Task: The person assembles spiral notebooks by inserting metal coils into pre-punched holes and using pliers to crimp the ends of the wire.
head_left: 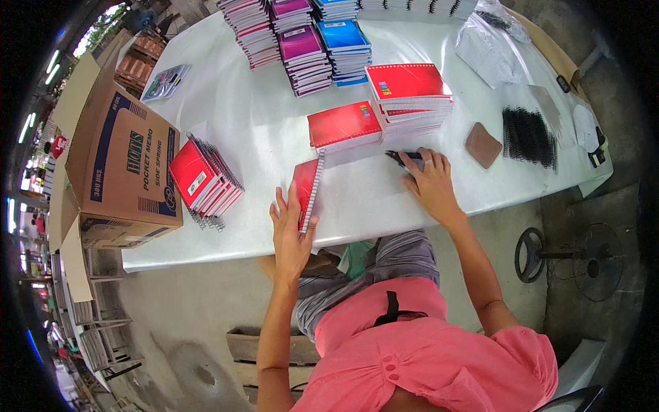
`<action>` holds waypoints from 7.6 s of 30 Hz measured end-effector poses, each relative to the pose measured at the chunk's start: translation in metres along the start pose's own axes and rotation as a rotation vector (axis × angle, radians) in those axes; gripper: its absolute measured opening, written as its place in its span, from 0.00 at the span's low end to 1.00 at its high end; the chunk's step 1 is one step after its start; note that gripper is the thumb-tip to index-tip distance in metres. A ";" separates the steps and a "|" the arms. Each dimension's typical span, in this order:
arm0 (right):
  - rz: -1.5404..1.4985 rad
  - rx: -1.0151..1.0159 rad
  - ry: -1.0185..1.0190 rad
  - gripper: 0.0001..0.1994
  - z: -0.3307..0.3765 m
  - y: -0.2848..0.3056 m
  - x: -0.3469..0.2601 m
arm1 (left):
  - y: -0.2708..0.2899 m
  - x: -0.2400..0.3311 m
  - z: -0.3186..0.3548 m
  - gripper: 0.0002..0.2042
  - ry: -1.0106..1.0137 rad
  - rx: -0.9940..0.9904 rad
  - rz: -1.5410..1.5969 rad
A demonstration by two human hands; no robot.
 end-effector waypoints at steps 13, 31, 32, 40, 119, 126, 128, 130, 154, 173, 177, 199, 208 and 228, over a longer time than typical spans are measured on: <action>-0.640 0.030 0.322 0.21 -0.003 0.052 -0.146 | 0.006 0.027 -0.003 0.29 -0.041 0.059 -0.312; -1.262 -0.724 -0.101 0.15 -0.028 -0.002 -0.126 | 0.081 0.059 -0.021 0.31 -0.119 0.265 -0.695; -1.106 -0.544 -0.003 0.15 -0.038 0.010 -0.119 | 0.105 0.054 -0.031 0.30 -0.119 0.386 -0.743; -0.599 -0.182 -0.086 0.15 -0.026 -0.003 -0.051 | 0.164 -0.081 -0.098 0.27 0.374 0.189 -0.908; -1.636 -0.266 -0.432 0.36 -0.193 -0.112 -0.249 | 0.157 -0.195 -0.051 0.32 0.608 0.393 0.832; -1.947 -0.815 -0.412 0.46 -0.176 -0.126 -0.322 | 0.160 -0.220 -0.058 0.24 0.583 0.315 1.065; -1.942 -0.813 -0.407 0.46 -0.178 -0.125 -0.318 | 0.148 -0.217 -0.055 0.24 0.593 0.323 1.260; -1.940 -0.805 -0.388 0.46 -0.177 -0.136 -0.322 | 0.139 -0.210 -0.056 0.25 0.601 0.340 1.204; -0.075 0.054 0.101 0.26 -0.110 -0.047 -0.095 | 0.201 -0.202 -0.081 0.26 0.448 0.420 -0.105; -1.287 0.192 -0.354 0.18 -0.052 0.029 -0.075 | -0.010 0.076 -0.029 0.38 -0.280 0.068 -0.086; -1.158 0.097 -0.216 0.23 -0.036 0.028 -0.049 | -0.023 0.030 -0.030 0.27 0.103 -0.424 0.780; -0.655 0.316 -0.220 0.11 -0.031 0.049 0.113 | -0.039 0.090 -0.032 0.27 -0.384 -0.236 -0.530; 0.740 0.132 -0.759 0.11 0.002 0.066 0.331 | -0.038 0.100 -0.036 0.26 -0.314 -0.275 -0.510; 0.478 -0.105 -0.543 0.07 -0.019 0.056 0.329 | -0.035 0.091 -0.036 0.25 -0.311 -0.221 -0.484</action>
Point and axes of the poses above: each hand's wrist, its own z-axis away from the middle knuckle, its own y-axis out of the back of the hand, x = y × z, the point moved 10 cm from there along -z, towards the middle knuckle, and after that the axes turned 3 degrees about -z, right-handed, at the moved point
